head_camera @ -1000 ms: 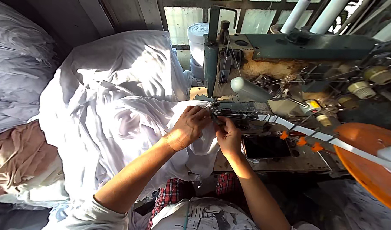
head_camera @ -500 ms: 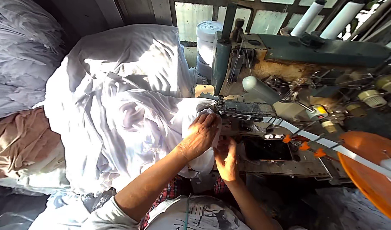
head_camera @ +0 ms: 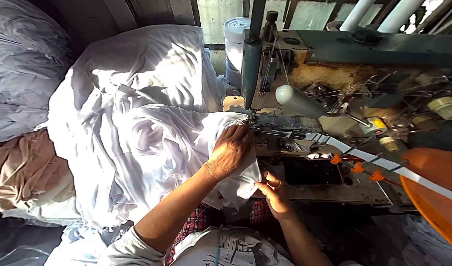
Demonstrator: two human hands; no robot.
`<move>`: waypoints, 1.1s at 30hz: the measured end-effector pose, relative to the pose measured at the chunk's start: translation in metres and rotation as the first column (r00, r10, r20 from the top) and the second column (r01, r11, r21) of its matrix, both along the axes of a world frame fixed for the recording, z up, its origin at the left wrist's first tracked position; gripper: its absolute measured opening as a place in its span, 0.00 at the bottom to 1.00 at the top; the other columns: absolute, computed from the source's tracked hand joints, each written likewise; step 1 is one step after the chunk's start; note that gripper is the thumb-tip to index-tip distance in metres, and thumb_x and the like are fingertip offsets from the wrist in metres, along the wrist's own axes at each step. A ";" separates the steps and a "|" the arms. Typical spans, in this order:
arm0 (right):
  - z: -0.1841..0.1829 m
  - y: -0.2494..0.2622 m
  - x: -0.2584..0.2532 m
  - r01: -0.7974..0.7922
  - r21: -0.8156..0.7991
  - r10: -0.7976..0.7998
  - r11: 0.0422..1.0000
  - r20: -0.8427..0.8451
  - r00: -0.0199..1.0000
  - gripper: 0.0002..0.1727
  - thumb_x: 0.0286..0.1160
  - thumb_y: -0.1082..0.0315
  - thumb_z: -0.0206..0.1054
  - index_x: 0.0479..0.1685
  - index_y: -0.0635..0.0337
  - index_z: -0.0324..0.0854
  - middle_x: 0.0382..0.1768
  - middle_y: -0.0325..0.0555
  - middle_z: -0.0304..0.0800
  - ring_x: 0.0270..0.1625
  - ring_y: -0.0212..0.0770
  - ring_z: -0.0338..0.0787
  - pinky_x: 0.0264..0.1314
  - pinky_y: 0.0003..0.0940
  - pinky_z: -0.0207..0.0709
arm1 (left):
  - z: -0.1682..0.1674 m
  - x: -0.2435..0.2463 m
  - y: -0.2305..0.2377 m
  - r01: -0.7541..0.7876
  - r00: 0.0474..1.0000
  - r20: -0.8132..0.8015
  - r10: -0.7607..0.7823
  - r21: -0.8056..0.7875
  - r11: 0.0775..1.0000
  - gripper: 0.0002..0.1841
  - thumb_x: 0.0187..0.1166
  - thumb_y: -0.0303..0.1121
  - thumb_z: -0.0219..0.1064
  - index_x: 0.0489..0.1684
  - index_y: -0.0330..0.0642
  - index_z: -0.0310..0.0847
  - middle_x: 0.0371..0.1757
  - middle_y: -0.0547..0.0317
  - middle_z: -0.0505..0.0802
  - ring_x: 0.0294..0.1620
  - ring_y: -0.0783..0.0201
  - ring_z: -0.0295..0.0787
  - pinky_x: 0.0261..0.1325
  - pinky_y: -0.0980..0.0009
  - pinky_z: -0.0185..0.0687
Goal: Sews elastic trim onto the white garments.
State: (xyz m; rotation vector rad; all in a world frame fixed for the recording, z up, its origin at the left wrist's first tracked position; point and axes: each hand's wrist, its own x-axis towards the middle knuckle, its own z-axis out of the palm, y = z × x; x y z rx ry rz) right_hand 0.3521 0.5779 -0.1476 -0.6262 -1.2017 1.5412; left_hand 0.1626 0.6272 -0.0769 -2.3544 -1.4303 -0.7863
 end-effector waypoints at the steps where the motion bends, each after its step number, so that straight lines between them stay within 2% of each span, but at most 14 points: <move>1: 0.000 0.001 0.000 0.012 0.000 -0.012 1.000 0.004 1.000 0.10 0.68 0.79 0.63 0.35 0.53 0.86 0.31 0.26 0.89 0.36 0.20 0.88 0.44 0.21 0.84 | -0.001 0.001 0.000 -0.009 1.000 -0.012 0.009 0.006 1.000 0.20 0.84 0.37 0.56 0.61 0.36 0.89 0.66 0.42 0.89 0.70 0.44 0.84 0.74 0.51 0.76; 9: -0.001 0.009 0.001 0.011 0.008 -0.010 1.000 -0.042 0.999 0.11 0.69 0.78 0.61 0.36 0.52 0.86 0.33 0.27 0.90 0.37 0.22 0.88 0.46 0.23 0.84 | -0.001 0.003 0.001 -0.005 0.998 0.065 0.007 -0.025 1.000 0.20 0.85 0.36 0.56 0.61 0.34 0.88 0.70 0.41 0.89 0.76 0.44 0.82 0.81 0.51 0.72; 11: 0.005 0.014 -0.002 0.000 -0.053 -0.004 0.999 -0.082 0.997 0.12 0.69 0.78 0.58 0.37 0.52 0.84 0.33 0.28 0.90 0.37 0.24 0.89 0.45 0.26 0.86 | 0.007 0.002 0.002 0.020 0.990 0.141 -0.006 -0.101 0.995 0.18 0.83 0.32 0.57 0.59 0.30 0.88 0.70 0.37 0.88 0.76 0.42 0.82 0.81 0.49 0.72; 14: 0.017 0.024 -0.010 -0.038 -0.173 0.007 0.984 -0.179 0.984 0.12 0.73 0.77 0.53 0.38 0.55 0.82 0.32 0.32 0.91 0.35 0.27 0.90 0.43 0.27 0.86 | 0.028 -0.004 0.012 0.056 0.978 0.210 0.004 -0.277 0.959 0.13 0.81 0.26 0.61 0.55 0.25 0.84 0.72 0.34 0.84 0.72 0.40 0.84 0.72 0.45 0.79; 18: 0.024 0.041 -0.019 -0.177 -0.276 0.082 0.945 -0.323 0.943 0.13 0.76 0.76 0.48 0.45 0.58 0.79 0.34 0.38 0.92 0.36 0.31 0.91 0.43 0.28 0.87 | 0.043 -0.018 0.046 0.120 0.984 0.164 -0.074 -0.293 0.949 0.09 0.80 0.21 0.60 0.49 0.22 0.82 0.57 0.30 0.88 0.57 0.37 0.89 0.61 0.42 0.83; 20: 0.028 0.045 -0.024 -0.175 -0.325 0.069 0.929 -0.314 0.947 0.13 0.77 0.76 0.46 0.47 0.59 0.77 0.33 0.37 0.90 0.35 0.30 0.90 0.42 0.27 0.86 | 0.046 -0.024 0.060 0.113 0.990 0.113 -0.086 -0.256 0.960 0.11 0.81 0.22 0.60 0.51 0.22 0.84 0.55 0.30 0.90 0.58 0.36 0.90 0.65 0.41 0.80; 22: 0.025 0.047 -0.027 -0.154 -0.335 0.067 0.930 -0.258 0.964 0.13 0.78 0.76 0.47 0.49 0.59 0.77 0.35 0.37 0.89 0.36 0.29 0.89 0.43 0.28 0.85 | 0.048 -0.029 0.067 0.093 0.988 0.144 -0.058 -0.249 0.964 0.12 0.81 0.23 0.61 0.53 0.23 0.86 0.58 0.30 0.90 0.63 0.34 0.88 0.70 0.37 0.75; 24: 0.017 0.047 -0.026 -0.078 -0.272 0.052 0.959 -0.103 0.993 0.15 0.77 0.77 0.51 0.55 0.66 0.78 0.40 0.41 0.87 0.40 0.29 0.86 0.45 0.29 0.82 | 0.047 -0.037 0.062 0.039 0.977 0.215 -0.005 -0.157 0.987 0.11 0.83 0.26 0.63 0.51 0.27 0.87 0.61 0.33 0.90 0.64 0.36 0.88 0.68 0.36 0.78; 26: 0.008 0.040 -0.020 0.111 -0.065 -0.106 0.992 0.082 0.991 0.16 0.74 0.80 0.54 0.57 0.77 0.79 0.47 0.50 0.87 0.47 0.30 0.85 0.53 0.27 0.80 | 0.040 -0.051 0.050 0.003 0.964 0.265 0.007 -0.035 0.999 0.14 0.86 0.30 0.61 0.57 0.29 0.85 0.67 0.36 0.88 0.69 0.37 0.86 0.70 0.36 0.78; 27: 0.002 0.035 -0.015 0.208 0.069 -0.216 0.976 0.140 0.966 0.17 0.74 0.81 0.54 0.58 0.82 0.79 0.52 0.57 0.88 0.53 0.35 0.87 0.59 0.29 0.81 | 0.034 -0.056 0.039 0.030 0.959 0.282 -0.040 0.040 0.999 0.15 0.86 0.31 0.60 0.57 0.27 0.85 0.67 0.34 0.88 0.69 0.37 0.85 0.71 0.38 0.78; 29: 0.005 0.021 -0.006 0.336 0.272 -0.391 0.902 0.185 0.901 0.17 0.76 0.82 0.53 0.59 0.84 0.78 0.54 0.65 0.89 0.56 0.43 0.90 0.62 0.35 0.83 | 0.030 -0.056 0.001 0.134 0.950 0.268 -0.158 0.107 0.985 0.15 0.85 0.31 0.60 0.51 0.23 0.84 0.53 0.29 0.91 0.58 0.39 0.89 0.62 0.47 0.83; 30: 0.010 0.013 -0.006 0.354 0.361 -0.440 0.863 0.190 0.878 0.16 0.75 0.81 0.53 0.56 0.83 0.80 0.52 0.65 0.90 0.54 0.45 0.92 0.61 0.37 0.85 | 0.033 -0.052 -0.023 0.205 0.952 0.228 -0.203 0.018 0.979 0.14 0.85 0.31 0.59 0.48 0.24 0.84 0.48 0.30 0.91 0.52 0.43 0.91 0.58 0.52 0.84; 31: 0.015 0.007 -0.007 0.327 0.443 -0.446 0.835 0.196 0.873 0.15 0.73 0.81 0.54 0.52 0.82 0.81 0.48 0.64 0.91 0.51 0.46 0.92 0.58 0.39 0.86 | 0.036 -0.047 -0.043 0.275 0.951 0.180 -0.250 -0.130 0.953 0.13 0.83 0.29 0.60 0.47 0.24 0.85 0.46 0.30 0.93 0.49 0.42 0.93 0.55 0.51 0.86; 33: 0.025 0.001 -0.013 0.154 0.568 -0.368 0.808 0.284 0.885 0.12 0.69 0.82 0.59 0.45 0.78 0.86 0.42 0.62 0.91 0.45 0.50 0.92 0.51 0.45 0.86 | 0.037 -0.039 -0.066 0.307 0.949 0.072 -0.306 -0.425 0.852 0.13 0.80 0.23 0.59 0.51 0.21 0.85 0.50 0.27 0.93 0.52 0.32 0.93 0.56 0.39 0.86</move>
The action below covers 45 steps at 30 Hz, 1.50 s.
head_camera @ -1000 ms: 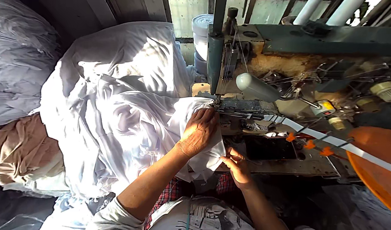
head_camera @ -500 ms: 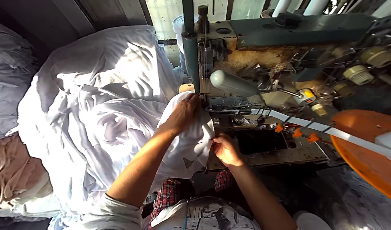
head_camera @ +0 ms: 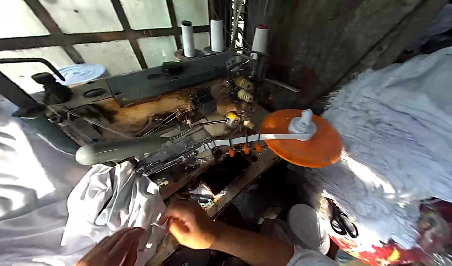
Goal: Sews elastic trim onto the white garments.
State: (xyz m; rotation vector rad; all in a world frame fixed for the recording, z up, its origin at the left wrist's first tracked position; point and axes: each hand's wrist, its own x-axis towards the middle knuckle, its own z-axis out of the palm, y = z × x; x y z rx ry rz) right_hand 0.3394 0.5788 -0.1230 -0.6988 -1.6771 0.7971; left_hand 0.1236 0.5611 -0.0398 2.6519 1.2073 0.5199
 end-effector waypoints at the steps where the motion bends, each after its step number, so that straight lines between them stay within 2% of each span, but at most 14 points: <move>1: 0.005 0.000 -0.004 -0.059 0.009 0.057 0.998 0.122 0.991 0.12 0.68 0.82 0.63 0.48 0.76 0.88 0.44 0.62 0.92 0.48 0.54 0.93 0.53 0.50 0.85 | -0.002 -0.001 -0.003 0.010 0.996 -0.089 -0.017 -0.069 0.998 0.14 0.79 0.21 0.58 0.54 0.20 0.84 0.53 0.25 0.91 0.55 0.28 0.91 0.59 0.35 0.83; 4: 0.005 0.003 -0.017 -0.139 -0.062 0.152 0.988 0.503 0.851 0.20 0.79 0.68 0.68 0.65 0.71 0.83 0.60 0.64 0.89 0.58 0.58 0.92 0.59 0.54 0.84 | -0.011 -0.022 -0.002 -0.050 0.948 -0.317 0.037 -0.035 0.998 0.15 0.77 0.21 0.60 0.57 0.22 0.84 0.54 0.24 0.90 0.60 0.24 0.86 0.65 0.30 0.74; 6: 0.003 0.002 -0.019 -0.188 -0.106 0.212 0.976 0.626 0.750 0.17 0.82 0.66 0.66 0.60 0.71 0.85 0.53 0.64 0.91 0.57 0.59 0.92 0.59 0.56 0.82 | -0.014 -0.041 -0.001 -0.081 0.909 -0.406 0.096 0.054 0.995 0.12 0.78 0.23 0.61 0.47 0.22 0.86 0.45 0.24 0.91 0.54 0.23 0.87 0.63 0.28 0.72; 8: 0.001 -0.004 -0.016 -0.273 -0.089 0.273 0.958 0.572 0.773 0.11 0.82 0.70 0.65 0.46 0.71 0.89 0.43 0.62 0.92 0.51 0.59 0.92 0.54 0.56 0.82 | -0.012 -0.057 -0.004 -0.095 0.895 -0.427 0.129 0.100 0.990 0.10 0.80 0.23 0.58 0.36 0.24 0.84 0.39 0.28 0.91 0.49 0.25 0.88 0.63 0.29 0.72; 13: 0.013 -0.025 0.002 -0.339 0.052 0.290 0.939 0.407 0.866 0.07 0.75 0.75 0.69 0.34 0.70 0.91 0.35 0.59 0.92 0.45 0.55 0.93 0.49 0.51 0.83 | 0.028 -0.044 -0.036 0.084 0.988 -0.114 -0.103 -0.159 0.984 0.15 0.86 0.27 0.57 0.42 0.19 0.85 0.42 0.27 0.92 0.51 0.28 0.90 0.75 0.35 0.69; 17: 0.026 -0.027 0.007 -0.270 -0.062 0.265 0.961 0.487 0.832 0.10 0.79 0.71 0.66 0.41 0.69 0.91 0.42 0.58 0.93 0.51 0.52 0.93 0.57 0.48 0.84 | 0.009 -0.037 -0.029 0.071 0.996 -0.058 -0.064 0.143 0.987 0.16 0.82 0.34 0.56 0.40 0.30 0.88 0.40 0.40 0.94 0.46 0.40 0.93 0.53 0.43 0.85; 19: 0.025 -0.020 0.004 -0.229 -0.098 0.247 0.969 0.487 0.838 0.10 0.79 0.70 0.66 0.43 0.69 0.91 0.44 0.57 0.93 0.49 0.49 0.93 0.56 0.45 0.85 | -0.001 -0.042 -0.020 -0.006 0.985 -0.170 0.014 0.050 0.999 0.16 0.82 0.34 0.62 0.58 0.33 0.87 0.55 0.39 0.93 0.59 0.37 0.91 0.62 0.38 0.82; 21: 0.015 -0.013 0.001 -0.206 -0.099 0.228 0.973 0.478 0.848 0.11 0.79 0.69 0.65 0.44 0.67 0.91 0.44 0.54 0.92 0.45 0.44 0.93 0.51 0.39 0.87 | -0.015 -0.048 -0.015 -0.053 0.947 -0.314 0.065 0.047 0.997 0.17 0.81 0.31 0.64 0.64 0.36 0.86 0.53 0.41 0.93 0.56 0.40 0.91 0.57 0.43 0.83; 26: 0.003 -0.008 -0.012 -0.144 -0.024 0.143 0.989 0.377 0.915 0.10 0.79 0.69 0.67 0.47 0.66 0.90 0.47 0.54 0.92 0.40 0.38 0.92 0.45 0.30 0.87 | -0.024 -0.064 -0.017 -0.030 0.957 -0.281 0.073 0.154 0.988 0.08 0.79 0.25 0.63 0.32 0.35 0.87 0.29 0.48 0.89 0.38 0.46 0.90 0.42 0.50 0.84; 30: 0.013 -0.005 -0.029 -0.234 0.003 0.212 0.972 0.410 0.887 0.16 0.75 0.69 0.70 0.57 0.67 0.89 0.55 0.58 0.92 0.42 0.43 0.93 0.46 0.35 0.88 | -0.006 -0.058 -0.028 0.013 0.984 -0.179 -0.004 0.048 0.999 0.09 0.80 0.29 0.60 0.32 0.39 0.85 0.27 0.54 0.88 0.35 0.53 0.89 0.41 0.55 0.84; 34: 0.026 -0.003 -0.032 -0.428 -0.121 0.428 0.896 0.495 0.756 0.35 0.70 0.58 0.78 0.77 0.66 0.76 0.71 0.60 0.83 0.43 0.41 0.92 0.46 0.35 0.87 | 0.029 -0.053 -0.053 0.218 0.976 0.039 -0.215 -0.118 0.969 0.10 0.79 0.35 0.58 0.35 0.42 0.84 0.29 0.61 0.87 0.32 0.68 0.85 0.36 0.71 0.81; 37: 0.038 -0.006 -0.028 -0.604 -0.119 0.592 0.788 0.417 0.690 0.32 0.68 0.59 0.79 0.69 0.69 0.80 0.61 0.60 0.88 0.44 0.39 0.90 0.47 0.31 0.85 | 0.043 -0.050 -0.064 0.364 0.924 0.197 -0.327 -0.197 0.910 0.11 0.80 0.36 0.57 0.34 0.42 0.84 0.29 0.62 0.86 0.33 0.73 0.83 0.39 0.77 0.78; 41: 0.050 -0.012 -0.011 -0.714 -0.012 0.651 0.700 0.421 0.631 0.11 0.74 0.67 0.74 0.39 0.70 0.86 0.32 0.54 0.89 0.36 0.41 0.88 0.42 0.30 0.82 | 0.043 -0.043 -0.061 0.435 0.870 0.313 -0.382 -0.121 0.892 0.11 0.78 0.35 0.59 0.35 0.40 0.85 0.26 0.63 0.85 0.31 0.76 0.79 0.38 0.80 0.74; 45: 0.061 -0.021 0.026 -0.629 -0.035 0.617 0.776 0.248 0.747 0.15 0.76 0.64 0.74 0.32 0.71 0.84 0.34 0.52 0.86 0.35 0.27 0.83 0.38 0.14 0.76 | 0.031 -0.023 -0.057 0.258 0.909 0.312 -0.276 0.100 0.961 0.21 0.82 0.52 0.64 0.43 0.40 0.85 0.30 0.61 0.88 0.38 0.73 0.82 0.49 0.78 0.75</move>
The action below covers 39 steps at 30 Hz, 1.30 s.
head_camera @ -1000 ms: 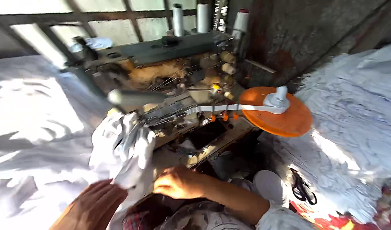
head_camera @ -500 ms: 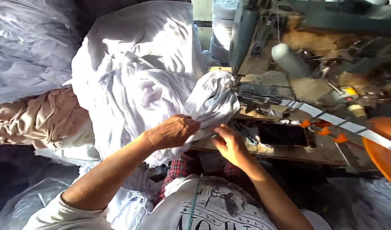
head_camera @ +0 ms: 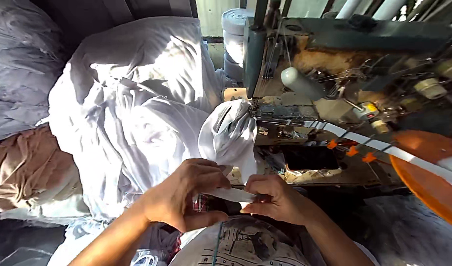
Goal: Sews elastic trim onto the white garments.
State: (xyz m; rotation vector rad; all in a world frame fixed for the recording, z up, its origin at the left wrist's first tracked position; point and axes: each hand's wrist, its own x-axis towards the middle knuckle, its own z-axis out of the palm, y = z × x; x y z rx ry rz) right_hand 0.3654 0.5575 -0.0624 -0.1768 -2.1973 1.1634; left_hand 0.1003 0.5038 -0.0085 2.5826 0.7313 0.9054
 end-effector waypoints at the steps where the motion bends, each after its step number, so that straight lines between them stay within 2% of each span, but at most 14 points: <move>1: 0.001 0.000 0.010 0.055 -0.005 -0.055 0.998 -0.009 0.998 0.17 0.76 0.62 0.74 0.30 0.70 0.84 0.35 0.51 0.86 0.35 0.25 0.81 0.37 0.12 0.74 | -0.006 0.009 0.002 -0.009 1.000 0.018 0.009 0.035 0.999 0.20 0.83 0.51 0.65 0.42 0.40 0.85 0.28 0.60 0.88 0.36 0.71 0.83 0.49 0.76 0.76; 5: 0.002 -0.002 0.042 0.301 0.254 -0.350 0.919 0.180 0.919 0.19 0.76 0.51 0.73 0.30 0.60 0.89 0.33 0.44 0.86 0.32 0.30 0.83 0.33 0.21 0.78 | -0.014 0.029 0.015 0.040 0.999 0.020 -0.043 0.111 0.993 0.13 0.85 0.42 0.64 0.39 0.42 0.86 0.24 0.60 0.84 0.31 0.68 0.79 0.39 0.75 0.73; 8: 0.008 -0.011 0.049 0.313 0.451 -0.447 0.836 0.230 0.864 0.18 0.79 0.51 0.67 0.34 0.57 0.89 0.29 0.42 0.87 0.27 0.35 0.86 0.27 0.28 0.80 | -0.020 0.039 0.019 -0.018 0.998 -0.053 0.030 0.225 0.974 0.27 0.80 0.61 0.63 0.40 0.42 0.86 0.24 0.60 0.82 0.30 0.63 0.76 0.38 0.69 0.70; 10: 0.012 -0.012 0.055 0.251 0.381 -0.353 0.890 0.227 0.907 0.13 0.81 0.60 0.65 0.34 0.59 0.86 0.29 0.42 0.87 0.30 0.33 0.86 0.32 0.23 0.80 | -0.045 0.049 0.022 -0.107 0.975 -0.136 0.174 0.399 0.911 0.33 0.80 0.69 0.54 0.41 0.44 0.86 0.27 0.57 0.84 0.31 0.56 0.79 0.40 0.61 0.72; 12: 0.010 -0.003 0.060 0.165 0.185 -0.195 0.969 0.156 0.968 0.12 0.82 0.64 0.67 0.35 0.64 0.86 0.31 0.45 0.88 0.34 0.28 0.85 0.40 0.17 0.79 | -0.077 0.050 0.029 -0.240 0.897 -0.205 0.392 0.519 0.821 0.25 0.86 0.56 0.51 0.50 0.45 0.86 0.48 0.47 0.92 0.52 0.46 0.89 0.58 0.49 0.80; 14: 0.005 0.005 0.064 0.116 -0.008 -0.116 0.993 0.014 0.993 0.11 0.83 0.66 0.67 0.38 0.66 0.83 0.33 0.45 0.87 0.36 0.24 0.85 0.42 0.14 0.80 | -0.093 0.044 0.041 -0.424 0.782 -0.222 0.583 0.497 0.757 0.14 0.80 0.30 0.61 0.59 0.38 0.85 0.72 0.36 0.86 0.76 0.33 0.80 0.70 0.29 0.70; 16: 0.002 0.006 0.069 0.102 -0.140 -0.122 0.985 -0.138 0.983 0.07 0.84 0.64 0.66 0.44 0.59 0.82 0.35 0.36 0.87 0.35 0.19 0.87 0.40 0.14 0.84 | -0.093 0.025 0.060 -0.566 0.698 -0.131 0.704 0.501 0.654 0.12 0.76 0.24 0.63 0.53 0.37 0.88 0.74 0.36 0.84 0.80 0.30 0.75 0.72 0.21 0.62; 18: -0.005 0.002 0.071 0.075 -0.232 -0.129 0.970 -0.226 0.966 0.06 0.86 0.63 0.65 0.50 0.51 0.83 0.42 0.31 0.88 0.38 0.18 0.89 0.39 0.15 0.86 | -0.074 0.001 0.072 -0.624 0.688 -0.068 0.723 0.453 0.637 0.09 0.76 0.23 0.62 0.43 0.34 0.89 0.74 0.35 0.85 0.80 0.28 0.73 0.75 0.23 0.60; 21: -0.034 -0.011 0.059 0.078 -0.361 -0.156 0.929 -0.190 0.969 0.06 0.84 0.61 0.67 0.46 0.51 0.86 0.51 0.34 0.89 0.38 0.22 0.90 0.37 0.19 0.88 | -0.035 -0.016 0.083 -0.606 0.701 0.011 0.713 0.536 0.587 0.10 0.76 0.25 0.60 0.40 0.31 0.88 0.68 0.35 0.88 0.65 0.34 0.87 0.55 0.39 0.80; 23: -0.058 -0.018 0.046 0.129 -0.359 -0.186 0.924 -0.128 0.974 0.08 0.81 0.61 0.70 0.39 0.55 0.84 0.51 0.37 0.88 0.40 0.22 0.89 0.40 0.19 0.87 | -0.022 -0.013 0.089 -0.518 0.769 -0.031 0.638 0.554 0.652 0.12 0.79 0.26 0.58 0.46 0.33 0.89 0.69 0.37 0.88 0.65 0.37 0.87 0.57 0.42 0.81; 27: -0.078 -0.026 0.035 0.251 -0.300 -0.280 0.920 -0.057 0.958 0.11 0.75 0.65 0.74 0.32 0.65 0.86 0.36 0.41 0.89 0.42 0.24 0.88 0.49 0.17 0.83 | -0.035 -0.006 0.101 -0.288 0.843 -0.284 0.457 0.478 0.830 0.19 0.82 0.24 0.57 0.65 0.47 0.89 0.74 0.50 0.87 0.65 0.48 0.89 0.54 0.50 0.84; 31: -0.082 -0.019 0.034 0.274 -0.350 -0.308 0.896 -0.046 0.950 0.09 0.75 0.67 0.73 0.34 0.66 0.87 0.38 0.42 0.91 0.37 0.23 0.89 0.42 0.17 0.85 | -0.037 -0.006 0.112 -0.366 0.798 -0.312 0.516 0.429 0.826 0.17 0.80 0.23 0.57 0.59 0.40 0.90 0.60 0.45 0.92 0.60 0.45 0.89 0.56 0.50 0.83; 35: -0.082 0.000 0.026 0.274 -0.425 -0.333 0.863 -0.071 0.940 0.06 0.77 0.68 0.71 0.37 0.61 0.88 0.36 0.35 0.92 0.34 0.20 0.89 0.37 0.16 0.85 | -0.016 0.001 0.137 -0.418 0.715 -0.407 0.569 0.403 0.814 0.11 0.75 0.18 0.65 0.48 0.35 0.91 0.48 0.42 0.92 0.50 0.41 0.89 0.47 0.47 0.82; 39: -0.074 0.019 0.013 0.358 -0.436 -0.412 0.825 -0.032 0.911 0.05 0.78 0.70 0.69 0.39 0.62 0.86 0.31 0.33 0.93 0.31 0.20 0.88 0.35 0.16 0.83 | 0.000 0.005 0.175 -0.478 0.631 -0.540 0.557 0.295 0.828 0.12 0.81 0.16 0.58 0.50 0.29 0.89 0.53 0.35 0.90 0.57 0.34 0.87 0.55 0.42 0.82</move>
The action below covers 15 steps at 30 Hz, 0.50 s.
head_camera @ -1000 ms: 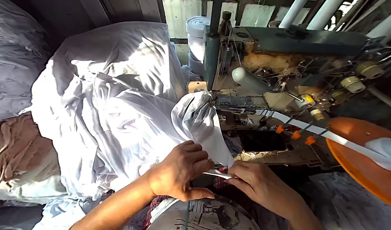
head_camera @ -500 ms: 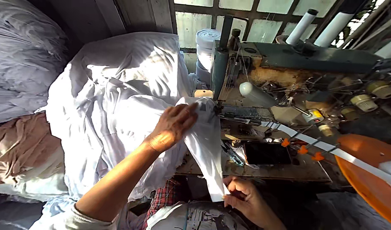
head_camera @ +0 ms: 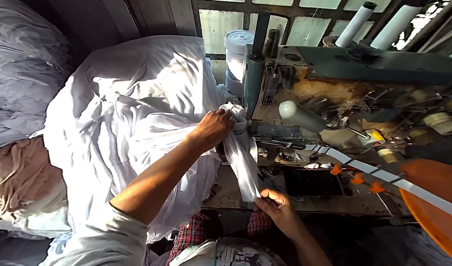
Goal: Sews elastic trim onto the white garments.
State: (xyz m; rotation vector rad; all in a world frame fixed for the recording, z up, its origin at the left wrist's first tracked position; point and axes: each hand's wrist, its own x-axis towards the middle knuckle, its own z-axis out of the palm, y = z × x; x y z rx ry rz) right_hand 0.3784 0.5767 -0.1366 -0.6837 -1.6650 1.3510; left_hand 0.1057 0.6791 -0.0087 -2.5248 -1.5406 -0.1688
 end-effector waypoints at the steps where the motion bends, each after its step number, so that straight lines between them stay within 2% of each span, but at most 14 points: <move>1: 0.004 0.004 -0.003 0.015 0.009 -0.015 1.000 0.019 1.000 0.06 0.79 0.69 0.68 0.39 0.63 0.86 0.31 0.33 0.92 0.30 0.20 0.88 0.35 0.16 0.83 | 0.001 0.000 0.008 -0.016 1.000 -0.005 0.016 -0.020 1.000 0.12 0.81 0.16 0.57 0.50 0.29 0.88 0.54 0.35 0.89 0.58 0.34 0.87 0.55 0.42 0.83; 4: 0.014 0.016 -0.012 0.059 0.068 -0.064 0.996 0.069 0.996 0.09 0.79 0.68 0.68 0.40 0.66 0.85 0.31 0.37 0.91 0.30 0.21 0.87 0.34 0.16 0.82 | 0.000 -0.007 0.029 -0.020 0.996 0.084 0.022 -0.029 0.999 0.10 0.78 0.16 0.61 0.49 0.29 0.88 0.55 0.31 0.88 0.62 0.30 0.85 0.56 0.38 0.82; 6: 0.019 0.024 -0.018 0.081 0.114 -0.091 0.990 0.088 0.992 0.10 0.80 0.67 0.67 0.41 0.67 0.85 0.32 0.39 0.91 0.30 0.22 0.87 0.33 0.16 0.82 | -0.002 -0.019 0.042 0.036 0.976 0.213 -0.045 0.043 0.998 0.11 0.68 0.15 0.68 0.47 0.30 0.90 0.51 0.31 0.90 0.60 0.30 0.87 0.56 0.36 0.81; 8: 0.024 0.032 -0.023 0.092 0.141 -0.104 0.986 0.083 0.991 0.10 0.81 0.67 0.67 0.43 0.69 0.84 0.30 0.40 0.90 0.29 0.23 0.87 0.33 0.17 0.82 | 0.006 -0.026 0.048 -0.021 0.944 0.331 0.012 0.023 0.999 0.18 0.66 0.16 0.71 0.57 0.31 0.88 0.54 0.31 0.90 0.61 0.31 0.86 0.62 0.34 0.78; 10: 0.029 0.040 -0.029 0.109 0.176 -0.122 0.978 0.064 0.990 0.10 0.80 0.69 0.67 0.43 0.71 0.84 0.27 0.39 0.89 0.28 0.22 0.86 0.33 0.16 0.80 | 0.020 -0.030 0.047 -0.074 0.907 0.420 0.044 0.055 0.996 0.21 0.66 0.17 0.71 0.61 0.31 0.86 0.56 0.30 0.88 0.59 0.32 0.87 0.62 0.34 0.78; 13: 0.035 0.049 -0.036 0.122 0.192 -0.133 0.974 0.047 0.990 0.10 0.80 0.68 0.67 0.39 0.70 0.84 0.28 0.39 0.89 0.27 0.19 0.83 0.33 0.14 0.78 | 0.034 -0.031 0.033 -0.010 0.882 0.462 -0.091 0.210 0.978 0.21 0.64 0.17 0.70 0.59 0.29 0.85 0.56 0.33 0.88 0.57 0.36 0.88 0.59 0.37 0.81; 15: 0.036 0.050 -0.036 0.103 0.198 -0.112 0.975 0.033 0.993 0.11 0.81 0.67 0.67 0.38 0.68 0.84 0.29 0.39 0.89 0.28 0.19 0.85 0.33 0.14 0.79 | 0.039 -0.029 0.015 0.036 0.888 0.439 -0.133 0.222 0.974 0.20 0.63 0.17 0.70 0.57 0.32 0.86 0.59 0.37 0.89 0.60 0.39 0.88 0.60 0.39 0.82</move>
